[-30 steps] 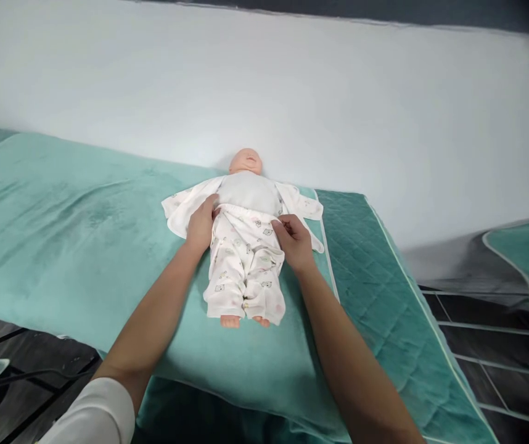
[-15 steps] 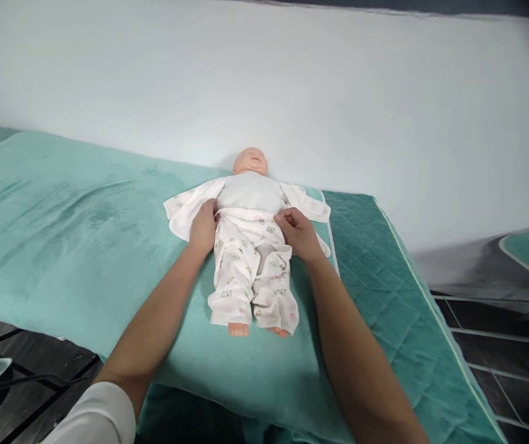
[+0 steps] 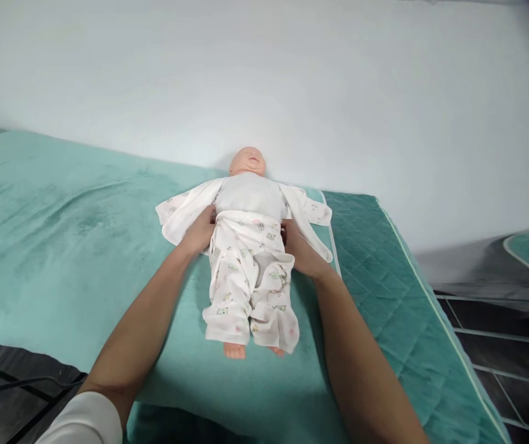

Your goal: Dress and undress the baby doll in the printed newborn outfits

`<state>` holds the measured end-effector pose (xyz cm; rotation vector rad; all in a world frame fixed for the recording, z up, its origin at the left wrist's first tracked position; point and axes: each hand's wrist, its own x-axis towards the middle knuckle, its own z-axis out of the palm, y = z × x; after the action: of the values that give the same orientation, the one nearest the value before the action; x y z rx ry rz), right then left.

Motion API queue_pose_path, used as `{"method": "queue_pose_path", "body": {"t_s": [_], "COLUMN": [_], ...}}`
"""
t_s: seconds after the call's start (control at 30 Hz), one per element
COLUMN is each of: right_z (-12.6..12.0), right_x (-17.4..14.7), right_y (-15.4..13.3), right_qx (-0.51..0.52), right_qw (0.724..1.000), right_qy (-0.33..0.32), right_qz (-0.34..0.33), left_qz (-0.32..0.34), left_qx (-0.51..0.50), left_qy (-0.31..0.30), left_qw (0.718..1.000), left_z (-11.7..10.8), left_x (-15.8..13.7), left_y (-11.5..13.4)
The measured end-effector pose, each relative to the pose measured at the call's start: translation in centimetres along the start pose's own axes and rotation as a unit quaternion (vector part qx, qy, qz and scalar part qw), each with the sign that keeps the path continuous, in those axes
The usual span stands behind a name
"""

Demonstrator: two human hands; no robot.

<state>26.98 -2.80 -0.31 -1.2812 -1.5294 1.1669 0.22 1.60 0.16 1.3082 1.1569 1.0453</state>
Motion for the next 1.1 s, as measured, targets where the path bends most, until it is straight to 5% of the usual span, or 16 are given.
{"method": "queue_pose_path", "body": {"t_s": [0.1, 0.27, 0.5, 0.7, 0.9, 1.0, 1.1], "right_z": [0.7, 0.4, -2.3, -2.3, -2.4, -2.8, -3.2], "right_x": [0.0, 0.1, -0.8, -1.0, -1.1, -1.2, -1.4], "right_y": [-0.3, -0.6, -0.6, -1.6, -2.2, -2.0, -1.6], "right_qx": [0.053, 0.101, 0.022, -0.186, -0.391, -0.328, -0.139], "right_qw": [0.997, 0.993, 0.997, 0.978, 0.918, 0.942, 0.989], "right_qy": [0.031, 0.058, -0.07, -0.074, -0.062, -0.071, -0.055], "right_qz": [-0.044, -0.023, -0.029, -0.062, -0.012, -0.006, -0.001], "left_qz": [0.012, 0.038, 0.016, -0.067, -0.043, -0.041, -0.047], "left_qx": [-0.061, -0.149, -0.16, -0.114, -0.11, -0.114, -0.117], "left_qy": [-0.023, -0.028, -0.055, -0.008, -0.046, -0.067, -0.073], "left_qw": [0.998, 0.988, 0.985, 0.991, 0.992, 0.99, 0.989], "left_z": [0.5, 0.9, 0.7, 0.4, 0.4, 0.4, 0.3], "left_x": [-0.3, -0.5, -0.5, -0.5, -0.7, -0.9, -0.8], "left_y": [0.3, 0.8, 0.8, 0.4, 0.9, 1.1, 1.0]}}
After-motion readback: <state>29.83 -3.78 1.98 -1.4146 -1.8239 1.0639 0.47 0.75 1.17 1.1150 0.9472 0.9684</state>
